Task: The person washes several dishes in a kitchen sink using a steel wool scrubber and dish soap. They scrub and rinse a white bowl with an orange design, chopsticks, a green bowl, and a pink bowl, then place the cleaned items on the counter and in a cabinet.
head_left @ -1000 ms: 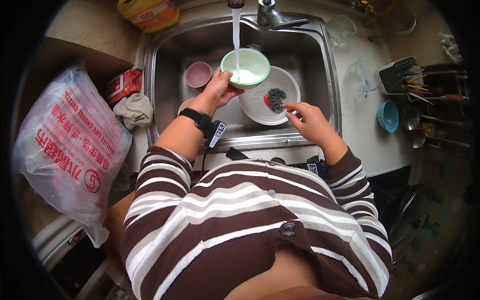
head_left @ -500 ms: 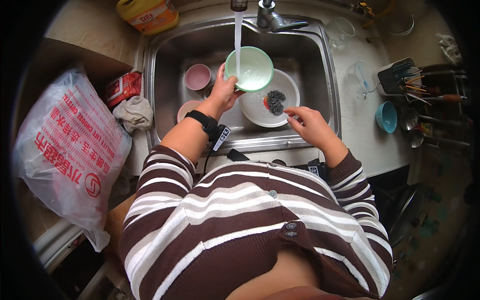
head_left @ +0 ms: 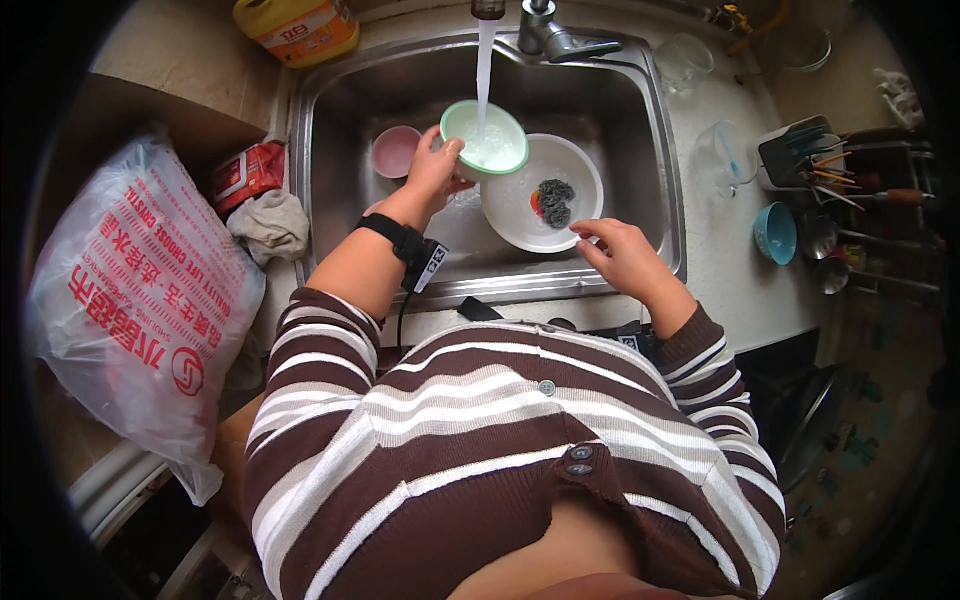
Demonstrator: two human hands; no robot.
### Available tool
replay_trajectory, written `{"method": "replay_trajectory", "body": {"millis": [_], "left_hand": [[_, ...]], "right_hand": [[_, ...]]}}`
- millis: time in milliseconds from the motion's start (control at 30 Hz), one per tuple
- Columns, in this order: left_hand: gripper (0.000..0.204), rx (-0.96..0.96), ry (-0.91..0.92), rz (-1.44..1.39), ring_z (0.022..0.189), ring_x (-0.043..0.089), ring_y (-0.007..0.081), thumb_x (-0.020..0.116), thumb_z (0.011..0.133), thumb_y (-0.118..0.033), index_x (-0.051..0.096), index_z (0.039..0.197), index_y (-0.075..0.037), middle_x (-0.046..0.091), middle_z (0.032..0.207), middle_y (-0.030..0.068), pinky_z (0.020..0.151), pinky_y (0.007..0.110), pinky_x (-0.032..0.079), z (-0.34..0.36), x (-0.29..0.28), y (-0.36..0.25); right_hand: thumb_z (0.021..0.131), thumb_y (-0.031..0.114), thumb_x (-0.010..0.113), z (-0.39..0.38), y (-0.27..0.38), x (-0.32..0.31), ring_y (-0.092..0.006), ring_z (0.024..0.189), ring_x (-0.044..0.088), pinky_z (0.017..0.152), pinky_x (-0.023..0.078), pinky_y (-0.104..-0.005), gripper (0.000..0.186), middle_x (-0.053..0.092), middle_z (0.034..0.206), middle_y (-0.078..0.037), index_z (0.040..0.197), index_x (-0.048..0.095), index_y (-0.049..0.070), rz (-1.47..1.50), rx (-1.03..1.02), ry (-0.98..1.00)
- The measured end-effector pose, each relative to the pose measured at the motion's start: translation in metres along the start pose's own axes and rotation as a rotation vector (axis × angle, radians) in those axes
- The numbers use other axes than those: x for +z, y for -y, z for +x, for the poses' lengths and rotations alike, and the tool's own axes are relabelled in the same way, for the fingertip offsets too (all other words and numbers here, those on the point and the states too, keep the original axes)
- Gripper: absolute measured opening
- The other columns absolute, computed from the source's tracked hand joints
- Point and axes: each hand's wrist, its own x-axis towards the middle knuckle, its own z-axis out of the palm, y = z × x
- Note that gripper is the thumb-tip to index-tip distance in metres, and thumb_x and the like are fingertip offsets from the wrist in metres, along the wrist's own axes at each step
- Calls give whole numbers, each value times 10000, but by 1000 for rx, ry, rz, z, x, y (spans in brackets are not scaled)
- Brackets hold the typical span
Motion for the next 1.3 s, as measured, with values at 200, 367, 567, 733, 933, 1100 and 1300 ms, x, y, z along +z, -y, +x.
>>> {"method": "replay_trajectory", "body": {"millis": [200,367,567,733,933,1100,1300], "left_hand": [[518,-438,122,-97,876,569,337,475,773,-301,339,1209,-55,469,1060,230,739,389,531,-6,-8,13],[526,-545,327,-83,871,576,365,452,779,-364,397,1156,-1,462,1063,286,733,393,530,5,-10,-1],[748,-485,491,35,1100,429,415,150,820,-609,361,1251,-35,368,1259,249,850,544,392,8,-20,-20],[652,-306,356,-415,1191,330,410,153,854,-534,333,1291,-83,343,1314,169,921,612,263,6,-26,-9],[541,-207,382,-644,1185,349,366,196,881,-437,331,1283,-100,324,1307,162,942,561,303,5,-28,1],[586,-306,342,-827,1141,374,379,372,867,-392,268,1250,39,327,1231,229,967,481,337,4,-21,-1],[553,-272,364,-397,1035,468,345,408,851,-431,303,1256,-69,397,1188,202,867,537,401,-9,-14,-6]], "right_hand": [[791,179,583,26,6,11,-264,786,579,725,468,-341,284,580,968,-137,1053,556,74,-265,-330,-309],[798,219,576,84,14,7,-291,770,569,697,453,-360,232,597,896,-120,980,583,75,-389,-440,-274],[876,267,484,137,37,0,-212,783,545,694,442,-355,247,595,874,-69,959,573,52,418,279,165],[885,317,438,153,64,15,-390,1086,425,832,335,-615,345,470,1173,-148,1127,476,75,819,517,158],[857,193,421,163,72,26,-404,1059,456,801,356,-629,310,470,1161,-179,1123,473,42,1085,539,91],[866,184,391,167,71,27,-386,989,498,761,406,-582,305,495,1121,-169,1126,463,43,1224,464,91],[851,199,457,150,59,26,-299,829,589,695,459,-429,266,603,877,-142,988,566,-2,603,352,-44]]}}
